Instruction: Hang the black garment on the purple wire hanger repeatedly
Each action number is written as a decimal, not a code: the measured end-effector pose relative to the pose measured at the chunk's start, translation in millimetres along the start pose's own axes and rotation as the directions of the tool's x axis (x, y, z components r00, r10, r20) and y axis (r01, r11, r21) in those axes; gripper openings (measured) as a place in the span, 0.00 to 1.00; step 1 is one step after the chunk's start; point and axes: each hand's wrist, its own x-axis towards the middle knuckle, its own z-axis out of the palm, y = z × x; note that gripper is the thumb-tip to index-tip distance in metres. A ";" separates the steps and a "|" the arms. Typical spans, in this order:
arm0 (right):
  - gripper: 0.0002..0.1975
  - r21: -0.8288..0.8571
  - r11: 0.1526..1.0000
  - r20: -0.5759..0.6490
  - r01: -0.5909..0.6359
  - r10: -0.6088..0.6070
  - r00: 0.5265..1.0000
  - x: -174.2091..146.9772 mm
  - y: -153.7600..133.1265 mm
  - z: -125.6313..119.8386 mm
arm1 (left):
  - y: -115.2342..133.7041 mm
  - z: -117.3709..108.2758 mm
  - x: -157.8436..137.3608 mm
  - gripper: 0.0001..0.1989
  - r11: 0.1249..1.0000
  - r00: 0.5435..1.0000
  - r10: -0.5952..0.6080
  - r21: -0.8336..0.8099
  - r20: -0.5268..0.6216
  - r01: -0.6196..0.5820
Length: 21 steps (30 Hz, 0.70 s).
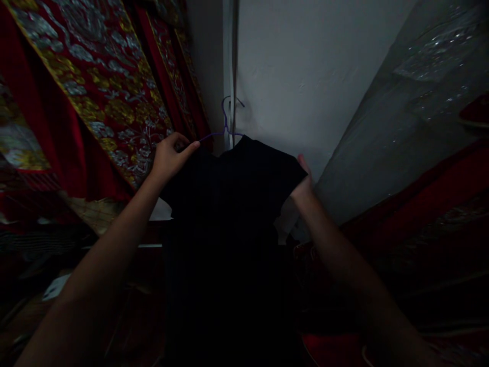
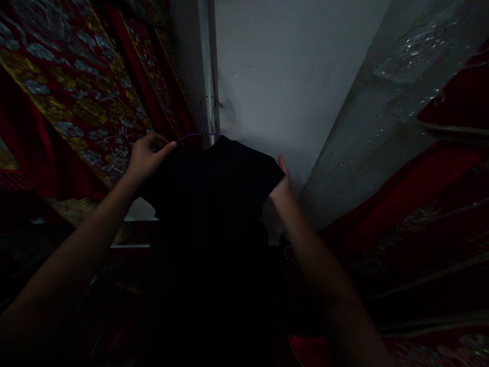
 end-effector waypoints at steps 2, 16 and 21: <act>0.33 0.080 0.996 0.035 0.038 -0.041 0.999 -5.4 -14.8 2.8 | 0.6 1.4 0.0 0.25 0.998 0.999 -0.047 0.046 0.024 0.046; 0.42 -0.693 0.683 0.106 0.230 -0.219 0.970 -6.6 -41.0 86.6 | -12.2 46.6 41.9 0.07 0.996 0.994 0.019 -0.086 0.105 -0.010; 0.42 -0.569 0.812 0.262 0.132 0.027 0.965 -1.4 -44.6 76.0 | -6.3 45.7 43.5 0.05 0.987 0.999 0.036 -0.155 0.038 -0.030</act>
